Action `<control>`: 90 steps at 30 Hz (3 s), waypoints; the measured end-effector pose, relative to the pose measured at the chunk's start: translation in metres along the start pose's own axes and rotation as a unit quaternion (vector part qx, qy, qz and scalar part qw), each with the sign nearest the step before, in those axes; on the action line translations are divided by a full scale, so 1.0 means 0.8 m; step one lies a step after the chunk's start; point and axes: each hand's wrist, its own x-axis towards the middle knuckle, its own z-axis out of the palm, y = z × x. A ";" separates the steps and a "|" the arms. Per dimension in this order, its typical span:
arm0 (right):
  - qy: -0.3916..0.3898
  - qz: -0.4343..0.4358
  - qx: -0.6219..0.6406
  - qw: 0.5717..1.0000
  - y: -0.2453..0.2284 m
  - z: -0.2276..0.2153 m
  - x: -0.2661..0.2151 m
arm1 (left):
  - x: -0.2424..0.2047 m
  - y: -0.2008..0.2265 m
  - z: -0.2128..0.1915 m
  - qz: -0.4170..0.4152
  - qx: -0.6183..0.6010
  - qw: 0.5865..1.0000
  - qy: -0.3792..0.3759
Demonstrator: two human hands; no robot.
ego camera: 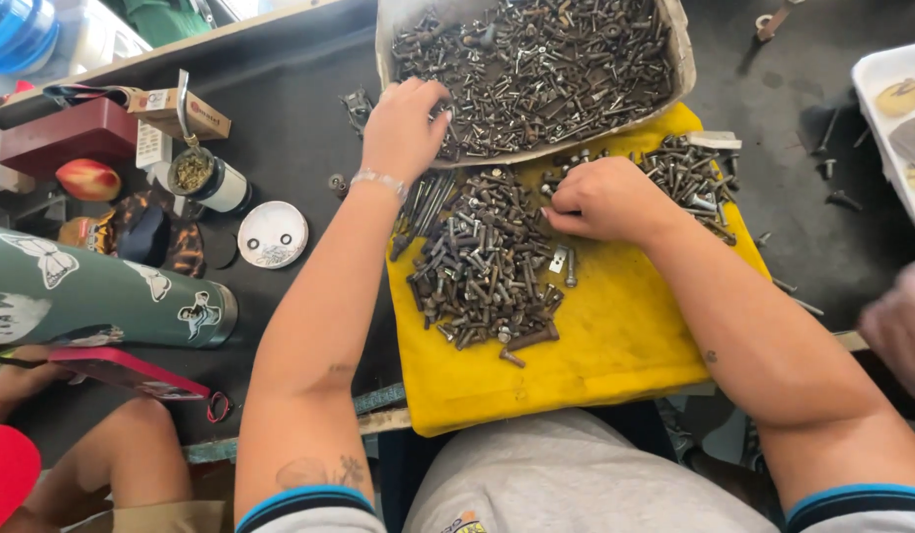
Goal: Sorting through a large pile of mixed hardware including screws, bolts, and small metal brackets on a yellow work surface.
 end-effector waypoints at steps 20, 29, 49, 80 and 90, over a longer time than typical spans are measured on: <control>0.019 -0.009 -0.011 1.000 0.005 0.000 0.001 | 0.091 -0.047 0.086 0.093 0.192 0.977 0.000; 0.033 -0.021 -0.013 0.999 0.005 0.001 0.003 | 0.073 -0.054 0.061 0.035 0.086 0.993 -0.070; 0.046 -0.030 -0.012 0.998 0.008 0.007 0.002 | 0.076 -0.055 0.095 0.111 0.146 0.983 -0.022; 0.051 -0.038 -0.015 0.998 0.006 0.005 -0.003 | -0.006 -0.059 0.055 0.012 -0.047 0.979 0.200; 0.034 -0.042 0.012 0.998 -0.003 -0.001 0.003 | 0.000 -0.066 0.063 0.036 0.031 0.987 0.151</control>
